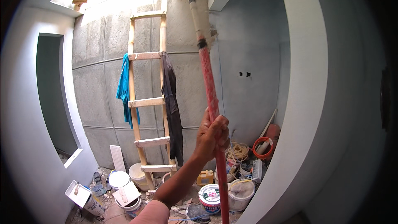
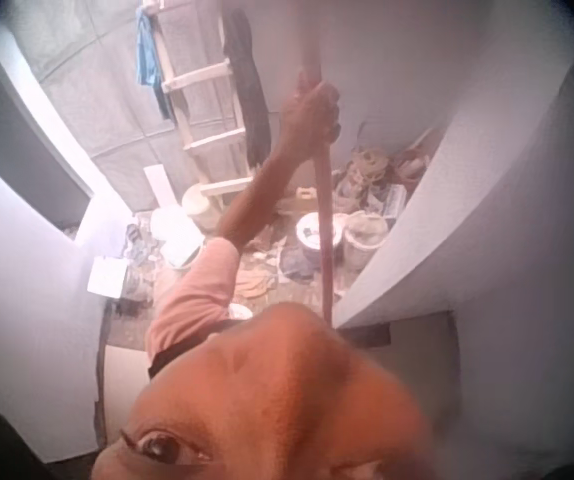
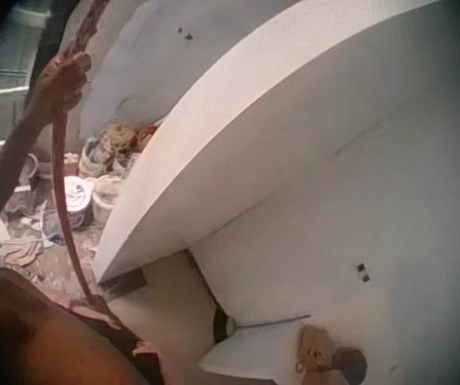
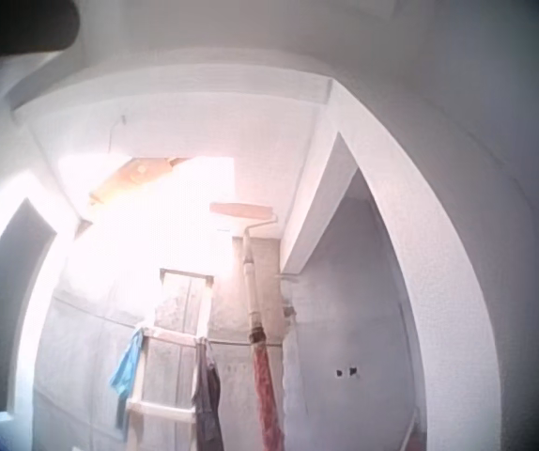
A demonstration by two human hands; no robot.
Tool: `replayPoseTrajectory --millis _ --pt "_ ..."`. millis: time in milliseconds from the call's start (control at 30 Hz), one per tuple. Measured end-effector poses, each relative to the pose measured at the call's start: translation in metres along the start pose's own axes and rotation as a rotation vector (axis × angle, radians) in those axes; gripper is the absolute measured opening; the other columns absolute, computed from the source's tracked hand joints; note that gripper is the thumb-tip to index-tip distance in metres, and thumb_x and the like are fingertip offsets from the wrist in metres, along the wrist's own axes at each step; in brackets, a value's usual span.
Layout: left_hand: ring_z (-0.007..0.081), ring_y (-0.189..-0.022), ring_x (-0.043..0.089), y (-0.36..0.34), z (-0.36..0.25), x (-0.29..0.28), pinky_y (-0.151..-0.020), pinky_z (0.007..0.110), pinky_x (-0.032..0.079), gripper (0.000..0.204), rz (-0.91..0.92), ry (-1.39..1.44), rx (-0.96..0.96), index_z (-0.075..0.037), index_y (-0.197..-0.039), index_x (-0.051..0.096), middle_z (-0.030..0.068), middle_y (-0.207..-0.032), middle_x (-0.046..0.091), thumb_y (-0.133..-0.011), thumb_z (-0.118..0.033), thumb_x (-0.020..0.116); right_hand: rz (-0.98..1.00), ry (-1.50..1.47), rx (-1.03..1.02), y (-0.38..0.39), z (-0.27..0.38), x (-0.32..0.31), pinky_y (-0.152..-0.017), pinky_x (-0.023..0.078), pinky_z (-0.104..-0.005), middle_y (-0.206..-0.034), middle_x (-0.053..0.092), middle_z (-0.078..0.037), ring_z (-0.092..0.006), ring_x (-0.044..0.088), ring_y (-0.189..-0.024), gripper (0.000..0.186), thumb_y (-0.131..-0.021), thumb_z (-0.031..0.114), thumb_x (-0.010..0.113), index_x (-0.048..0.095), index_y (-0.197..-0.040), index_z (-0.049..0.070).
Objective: The person paints the ceiling and upper walls of a room using a long-handled paint roller. They repeatedly dip the roller into a paint bucket and apply white paint to the surfaces. Another person is visible in the background working on the floor.
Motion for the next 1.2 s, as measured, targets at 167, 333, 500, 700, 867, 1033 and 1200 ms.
replayPoseTrajectory --millis 167,333,500,700,867,1033,1200 --pt "0.0018 -0.041 0.035 -0.006 -0.018 0.01 -0.03 0.018 0.03 0.046 -0.03 -0.008 0.06 -0.015 -0.136 0.026 -0.0022 -0.072 0.042 -0.097 -0.031 0.042 -0.028 0.029 -0.032 0.004 0.0 -0.003 -0.049 0.045 -0.0329 -0.067 0.057 -0.01 -0.0204 0.057 -0.054 0.025 -0.081 0.014 0.064 0.049 -0.096 0.001" --pt "0.0022 -0.038 0.032 -0.016 -0.03 0.02 -0.028 0.018 0.028 0.042 -0.058 -0.122 0.079 -0.013 -0.132 0.03 -0.0036 -0.067 0.04 -0.097 -0.033 0.041 -0.058 0.051 -0.066 0.01 -0.003 -0.009 -0.051 0.046 -0.0341 -0.071 0.058 -0.011 -0.0225 0.058 -0.058 0.027 -0.081 0.015 0.063 0.049 -0.1 0.001" --pt "0.0027 -0.04 0.034 -0.043 -0.049 0.015 -0.03 0.019 0.029 0.042 -0.033 -0.145 0.094 -0.012 -0.129 0.032 -0.0032 -0.066 0.04 -0.096 -0.035 0.042 -0.071 0.074 -0.118 0.014 -0.001 -0.013 -0.054 0.047 -0.0353 -0.075 0.06 -0.013 -0.0245 0.059 -0.062 0.03 -0.082 0.016 0.062 0.049 -0.104 0.0" --pt "0.0039 -0.046 0.042 -0.092 -0.038 -0.003 -0.039 0.02 0.037 0.039 -0.102 -0.276 0.079 -0.01 -0.126 0.033 -0.0006 -0.073 0.046 -0.094 -0.028 0.048 -0.136 0.102 -0.207 0.018 0.021 -0.018 -0.058 0.048 -0.0366 -0.08 0.061 -0.015 -0.027 0.061 -0.067 0.034 -0.083 0.018 0.061 0.049 -0.109 0.0" --pt "0.0052 -0.05 0.045 -0.095 -0.003 -0.024 -0.042 0.022 0.041 0.039 -0.105 -0.281 0.01 -0.01 -0.123 0.033 0.0017 -0.08 0.047 -0.092 -0.024 0.052 -0.234 0.106 -0.328 0.004 0.083 -0.03 -0.061 0.049 -0.0378 -0.084 0.063 -0.017 -0.029 0.062 -0.071 0.037 -0.084 0.02 0.06 0.049 -0.113 -0.001" --pt "0.0066 -0.052 0.046 -0.126 0.014 -0.04 -0.044 0.024 0.043 0.035 -0.074 -0.29 0.006 -0.009 -0.119 0.035 0.0031 -0.083 0.046 -0.091 -0.021 0.052 -0.513 0.11 -0.556 -0.058 0.161 -0.047 -0.071 0.048 -0.0423 -0.095 0.063 -0.021 -0.0339 0.063 -0.082 0.043 -0.081 0.021 0.063 0.05 -0.116 0.0" --pt "0.0107 -0.054 0.049 -0.167 0.023 -0.073 -0.047 0.028 0.047 0.026 -0.094 -0.372 -0.008 -0.008 -0.109 0.038 0.0064 -0.086 0.05 -0.09 -0.02 0.052 -0.528 0.133 -0.578 -0.121 0.263 -0.069 -0.057 0.049 -0.0346 -0.067 0.059 -0.011 -0.0223 0.061 -0.059 0.028 -0.077 0.015 0.067 0.052 -0.093 -0.002"
Point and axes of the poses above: each hand's wrist, its own y-axis away from the middle knuckle, its own x-axis out of the palm, z = x × y, the point moved 2 cm from there along -y, towards the middle knuckle
